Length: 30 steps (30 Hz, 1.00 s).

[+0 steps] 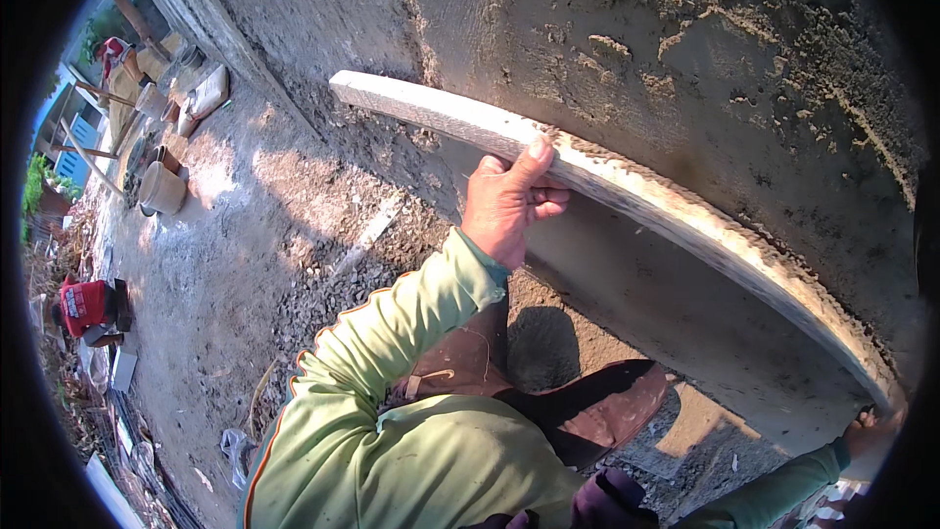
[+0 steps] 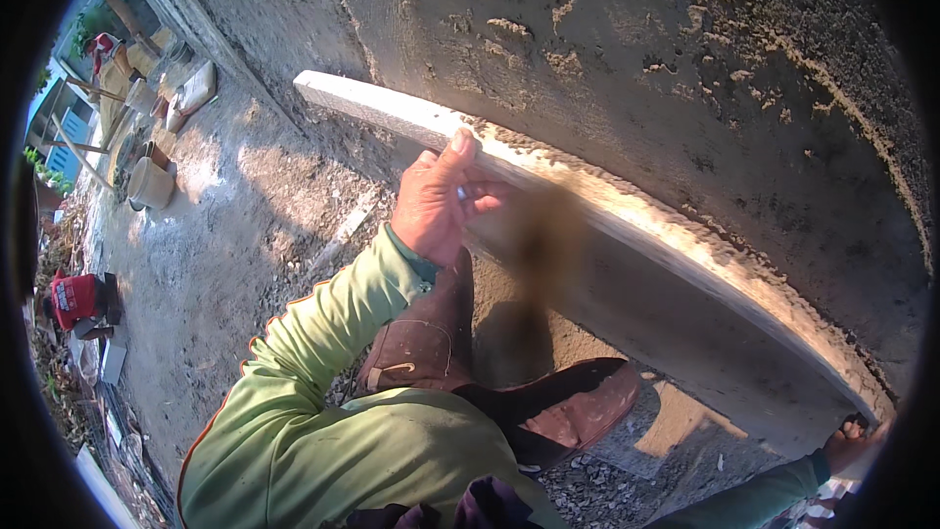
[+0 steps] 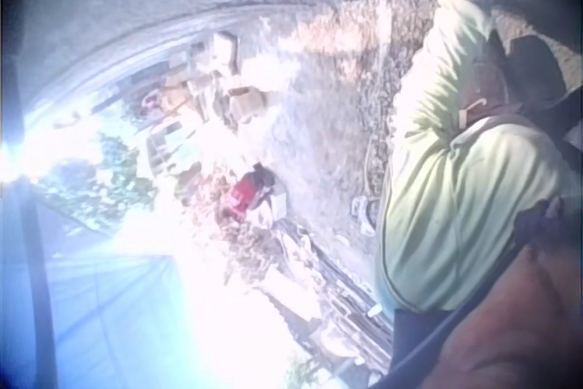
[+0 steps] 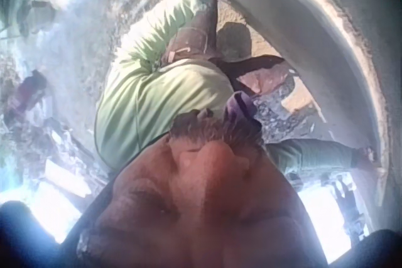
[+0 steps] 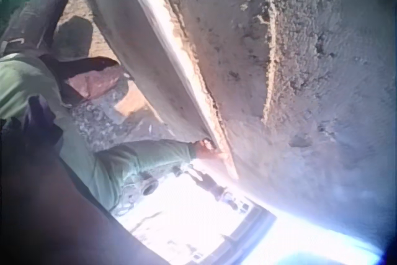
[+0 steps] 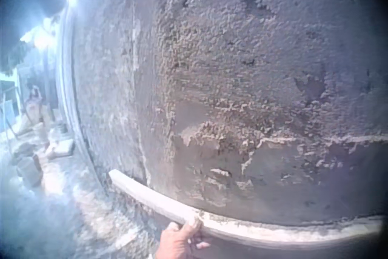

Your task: The person uses a long wooden straightedge to scrape and level wet plaster on a curved wall surface. They repeatedly pull the tool across the wall to remove excess material and create a smooth finish. The person briefly pauses to wash the straightedge in a bucket of water before resuming the leveling process.

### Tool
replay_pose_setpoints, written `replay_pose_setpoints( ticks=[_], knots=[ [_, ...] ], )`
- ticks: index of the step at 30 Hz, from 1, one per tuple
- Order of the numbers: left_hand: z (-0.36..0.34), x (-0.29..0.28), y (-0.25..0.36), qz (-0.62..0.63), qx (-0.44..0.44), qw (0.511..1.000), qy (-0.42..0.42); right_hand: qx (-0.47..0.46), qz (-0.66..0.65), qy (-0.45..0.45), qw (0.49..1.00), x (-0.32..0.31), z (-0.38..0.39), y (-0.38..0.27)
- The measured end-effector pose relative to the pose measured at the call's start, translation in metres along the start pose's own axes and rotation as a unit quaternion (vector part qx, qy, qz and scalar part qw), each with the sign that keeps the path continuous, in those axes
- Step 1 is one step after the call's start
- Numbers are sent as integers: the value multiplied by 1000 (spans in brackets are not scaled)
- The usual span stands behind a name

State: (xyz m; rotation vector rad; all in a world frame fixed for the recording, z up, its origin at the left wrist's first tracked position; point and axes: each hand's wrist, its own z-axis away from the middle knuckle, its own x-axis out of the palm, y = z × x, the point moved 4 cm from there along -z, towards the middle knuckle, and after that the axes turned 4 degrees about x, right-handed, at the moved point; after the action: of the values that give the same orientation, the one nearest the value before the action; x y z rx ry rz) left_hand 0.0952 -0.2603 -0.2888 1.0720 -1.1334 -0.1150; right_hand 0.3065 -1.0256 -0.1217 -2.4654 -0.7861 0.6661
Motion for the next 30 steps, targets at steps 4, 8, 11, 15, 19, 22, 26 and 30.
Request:
replay_pose_setpoints(
  ticks=[4, 8, 11, 15, 19, 22, 26, 30],
  knots=[
    [-29, -88, 25, -81, -99, 985, 117, -19, 52, -49, 997, 67, 116, -27],
    [-36, -94, 46, -99, -66, 988, 93, -187, 258, -10, 948, 79, 141, -53],
    [-15, -59, 20, -106, -99, 985, 97, -183, 247, -5, 951, 49, 85, -55],
    [-8, -43, 5, -70, -16, 997, 31, -60, 111, 1, 992, 38, 60, -54],
    [-32, -101, 36, -86, -63, 990, 87, 207, -235, 9, 950, 86, 137, -48],
    [-43, -111, 60, -97, -68, 982, 149, 274, -219, 73, 934, 97, 157, -44],
    [-20, -35, 40, -86, -19, 996, 20, 18, 167, 1, 986, 55, 85, -60],
    [-6, -17, 13, -88, -39, 994, 44, -33, 143, 4, 989, 41, 59, -72]
  ],
)
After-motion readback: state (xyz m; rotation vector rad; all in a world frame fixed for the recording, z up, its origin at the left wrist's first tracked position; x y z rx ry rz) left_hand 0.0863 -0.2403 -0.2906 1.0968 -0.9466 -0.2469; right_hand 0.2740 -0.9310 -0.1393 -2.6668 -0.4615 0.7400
